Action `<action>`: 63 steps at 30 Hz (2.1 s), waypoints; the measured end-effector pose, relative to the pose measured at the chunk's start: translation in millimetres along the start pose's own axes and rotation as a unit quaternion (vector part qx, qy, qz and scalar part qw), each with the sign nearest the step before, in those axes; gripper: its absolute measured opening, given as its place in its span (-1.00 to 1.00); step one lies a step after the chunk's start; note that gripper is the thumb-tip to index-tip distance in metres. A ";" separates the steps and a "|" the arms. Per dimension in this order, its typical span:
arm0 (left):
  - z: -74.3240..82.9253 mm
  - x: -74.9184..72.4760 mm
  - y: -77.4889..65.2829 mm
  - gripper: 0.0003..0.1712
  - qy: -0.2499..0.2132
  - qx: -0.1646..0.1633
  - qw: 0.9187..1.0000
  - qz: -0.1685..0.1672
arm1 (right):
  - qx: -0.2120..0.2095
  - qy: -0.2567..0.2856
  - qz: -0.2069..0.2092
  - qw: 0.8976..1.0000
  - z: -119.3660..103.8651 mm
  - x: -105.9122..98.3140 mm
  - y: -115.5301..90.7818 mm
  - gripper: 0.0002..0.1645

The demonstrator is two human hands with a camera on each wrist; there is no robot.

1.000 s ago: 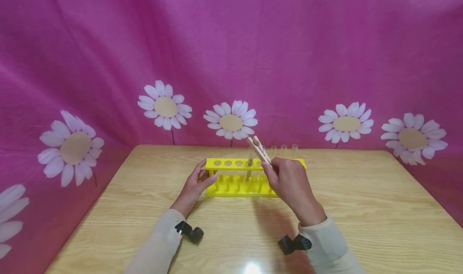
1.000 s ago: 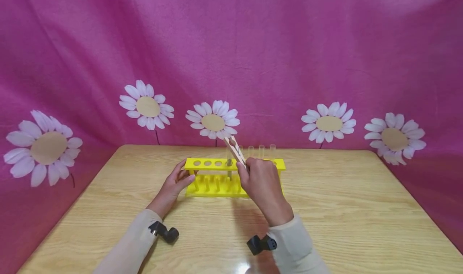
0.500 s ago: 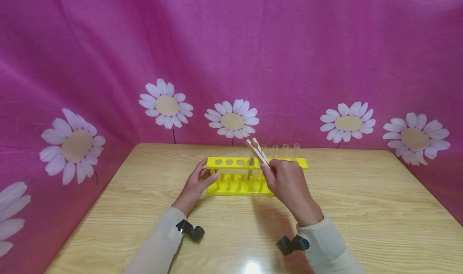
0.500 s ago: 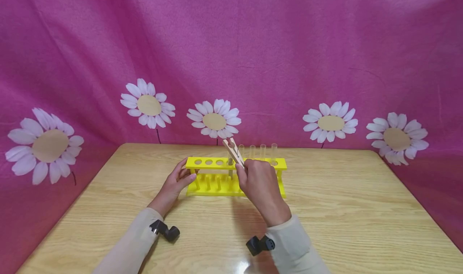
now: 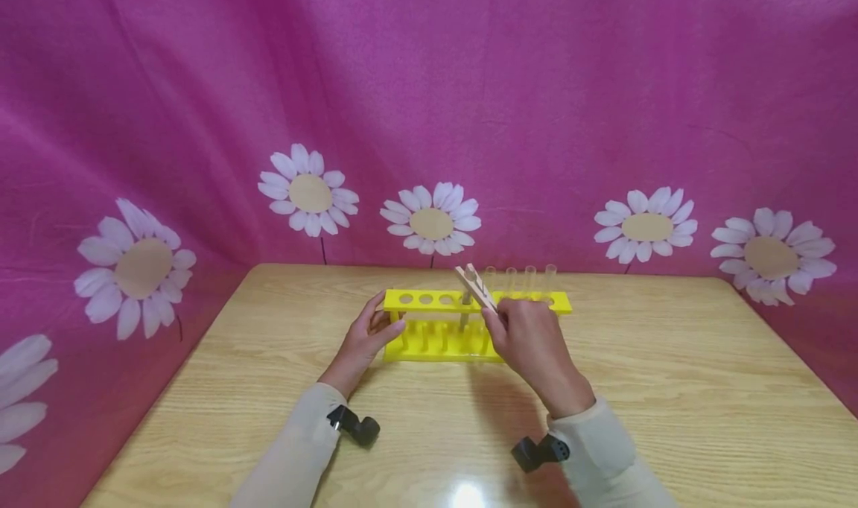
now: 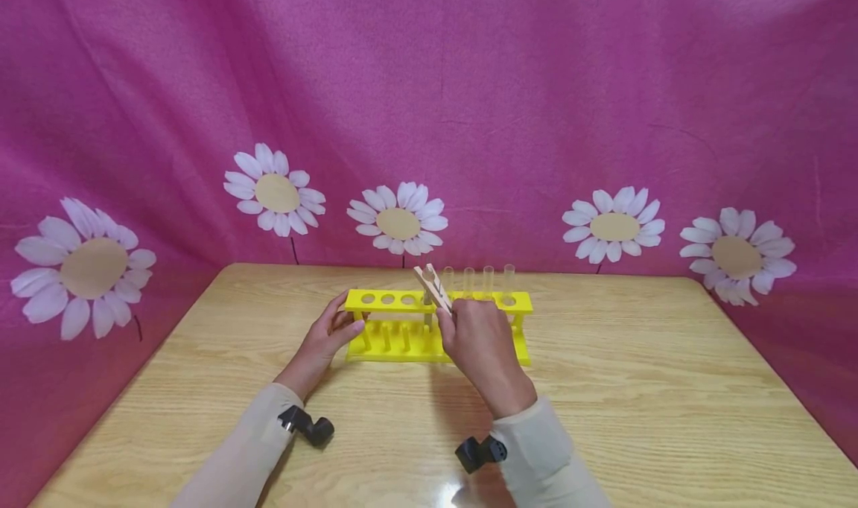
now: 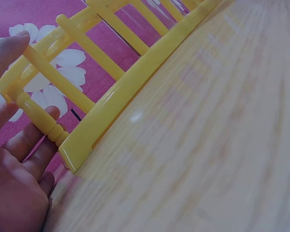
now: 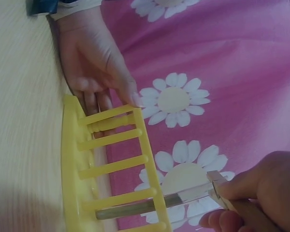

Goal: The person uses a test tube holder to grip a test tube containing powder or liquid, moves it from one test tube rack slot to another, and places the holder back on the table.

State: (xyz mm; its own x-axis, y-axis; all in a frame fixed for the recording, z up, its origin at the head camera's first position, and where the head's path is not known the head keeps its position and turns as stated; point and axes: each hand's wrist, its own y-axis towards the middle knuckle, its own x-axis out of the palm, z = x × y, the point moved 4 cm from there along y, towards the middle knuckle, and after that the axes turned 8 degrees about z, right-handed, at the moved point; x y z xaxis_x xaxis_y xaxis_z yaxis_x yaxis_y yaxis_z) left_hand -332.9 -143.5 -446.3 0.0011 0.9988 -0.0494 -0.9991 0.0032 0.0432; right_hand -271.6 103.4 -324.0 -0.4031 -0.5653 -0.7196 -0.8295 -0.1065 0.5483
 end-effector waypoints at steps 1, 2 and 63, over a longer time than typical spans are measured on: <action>0.3 0.2 0.0 -0.19 -0.005 -0.001 1.000 -0.002 | 0.001 -0.002 -0.003 1.000 0.5 0.8 -0.1 -0.73; 0.6 0.4 0.1 -0.18 -0.011 -0.002 1.000 -0.005 | 0.003 -0.005 -0.006 1.000 1.2 1.8 -0.2 -0.73; 29.4 2.4 -16.2 -0.17 -0.005 -0.016 1.000 -0.015 | 0.076 -0.032 -0.068 0.994 15.1 21.5 -0.5 -0.71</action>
State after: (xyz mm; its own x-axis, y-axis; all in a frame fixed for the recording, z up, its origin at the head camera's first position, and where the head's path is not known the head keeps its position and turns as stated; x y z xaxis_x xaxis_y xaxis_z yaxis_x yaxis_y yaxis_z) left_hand -315.5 -139.7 -417.7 0.0320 0.9987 -0.0399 -0.9994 0.0324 0.0102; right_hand -285.6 103.6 -346.2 -0.3033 -0.4997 -0.8113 -0.9247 -0.0511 0.3772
